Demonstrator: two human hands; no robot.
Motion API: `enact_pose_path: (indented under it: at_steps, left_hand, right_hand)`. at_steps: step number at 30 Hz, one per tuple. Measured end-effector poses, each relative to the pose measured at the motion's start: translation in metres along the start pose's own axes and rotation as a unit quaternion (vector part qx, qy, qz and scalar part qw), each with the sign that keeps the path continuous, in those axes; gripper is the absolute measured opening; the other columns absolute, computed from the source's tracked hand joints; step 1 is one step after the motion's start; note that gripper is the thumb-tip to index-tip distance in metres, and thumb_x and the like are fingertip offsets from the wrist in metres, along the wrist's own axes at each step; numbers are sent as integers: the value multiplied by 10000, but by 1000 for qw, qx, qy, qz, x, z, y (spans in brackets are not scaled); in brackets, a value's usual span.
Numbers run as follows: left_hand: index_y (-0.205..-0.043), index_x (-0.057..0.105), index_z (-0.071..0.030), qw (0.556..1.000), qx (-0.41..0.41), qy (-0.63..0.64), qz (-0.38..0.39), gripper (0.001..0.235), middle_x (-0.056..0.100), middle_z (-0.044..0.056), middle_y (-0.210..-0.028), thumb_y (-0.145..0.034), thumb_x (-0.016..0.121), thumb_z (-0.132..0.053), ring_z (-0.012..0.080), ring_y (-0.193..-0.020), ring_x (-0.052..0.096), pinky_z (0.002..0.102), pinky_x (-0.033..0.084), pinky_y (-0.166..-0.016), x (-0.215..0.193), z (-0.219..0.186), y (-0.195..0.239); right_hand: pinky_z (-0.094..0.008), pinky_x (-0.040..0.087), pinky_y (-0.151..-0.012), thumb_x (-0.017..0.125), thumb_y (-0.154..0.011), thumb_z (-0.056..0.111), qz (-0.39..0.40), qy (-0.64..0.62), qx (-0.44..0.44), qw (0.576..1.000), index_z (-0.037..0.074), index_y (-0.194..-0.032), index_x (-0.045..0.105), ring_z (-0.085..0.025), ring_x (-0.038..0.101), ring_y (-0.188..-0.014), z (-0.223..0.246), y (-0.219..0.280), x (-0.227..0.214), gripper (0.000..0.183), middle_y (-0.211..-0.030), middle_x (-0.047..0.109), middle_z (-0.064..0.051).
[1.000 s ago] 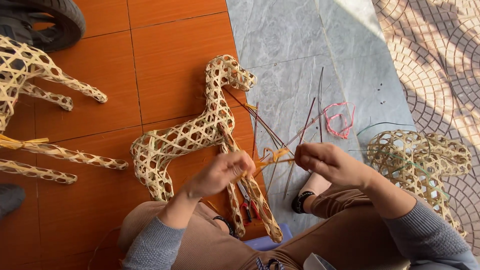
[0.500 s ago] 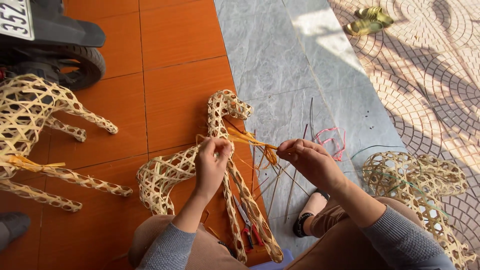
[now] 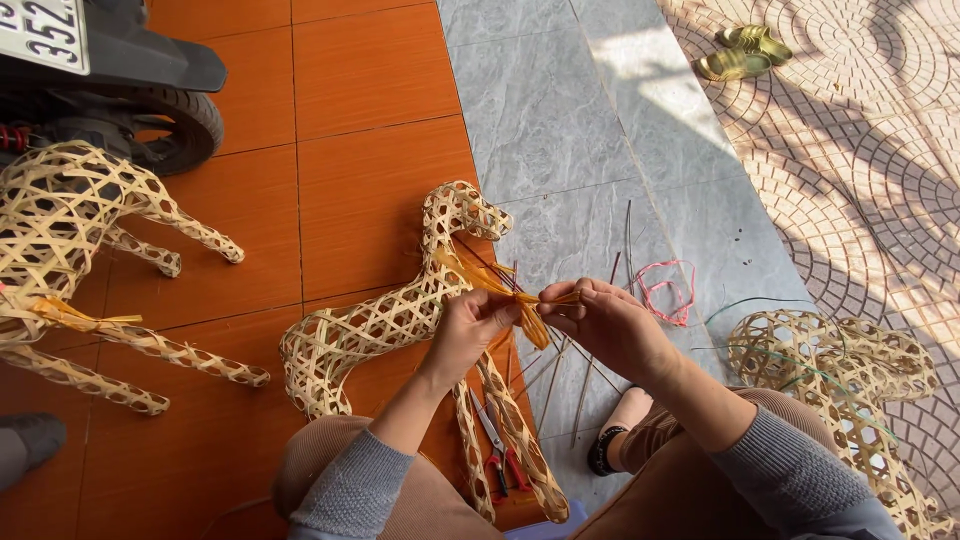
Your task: Assembling and tying woven bamboo animal figures using strips and ties
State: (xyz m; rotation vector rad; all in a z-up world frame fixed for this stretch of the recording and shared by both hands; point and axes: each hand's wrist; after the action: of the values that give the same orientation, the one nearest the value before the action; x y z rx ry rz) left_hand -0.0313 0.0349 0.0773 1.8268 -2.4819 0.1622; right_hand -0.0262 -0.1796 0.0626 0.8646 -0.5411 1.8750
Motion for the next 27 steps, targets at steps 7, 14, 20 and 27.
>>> enact_pose_path:
  at_steps: [7, 14, 20, 27]
  left_hand:
    - [-972, 662, 95, 992, -83, 87, -49, 206, 689, 173, -758, -929, 694, -104, 169, -619, 689, 292, 608, -627, -7, 19, 1]
    - [-885, 678, 79, 994, -77, -57, -59, 149, 670, 137, -600, -878, 718, -64, 154, -482, 668, 232, 525, -514, 0, 36, 3]
    - [-855, 720, 17, 989, -102, -97, -45, 124, 697, 120, -625, -857, 747, -104, 148, -520, 680, 223, 518, -552, 17, 25, 3]
    - [-929, 703, 57, 989, -114, -96, -6, 163, 671, 111, -657, -874, 740, -91, 152, -545, 651, 250, 527, -566, 23, 12, 3]
  right_hand:
    - [-387, 540, -864, 526, -933, 95, -32, 262, 78, 961, 0, -728, 539, -284, 684, -927, 26, -4, -1, 226, -1068, 664, -211]
    - [-319, 542, -643, 698, -880, 135, -97, 731, -120, 665, 204, -1085, 691, -217, 659, -757, 29, -3, 16, 217, -1106, 627, -8]
    - [-299, 492, -561, 779, -829, 171, -63, 675, -131, 723, 106, -941, 684, -184, 647, -654, 6, -19, 13, 161, -784, 644, -35]
    - [-310, 523, -555, 670, -901, 72, -101, 637, -102, 757, 35, -830, 692, -206, 682, -582, 5, -25, 3, 83, -658, 658, -82]
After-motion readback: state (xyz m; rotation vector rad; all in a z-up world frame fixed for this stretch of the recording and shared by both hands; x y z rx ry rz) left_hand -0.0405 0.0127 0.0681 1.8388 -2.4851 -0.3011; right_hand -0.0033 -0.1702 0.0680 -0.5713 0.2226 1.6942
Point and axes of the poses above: each hand's wrist, its own y-axis away from the middle knuckle, its own x-axis out of the palm, z = x × y
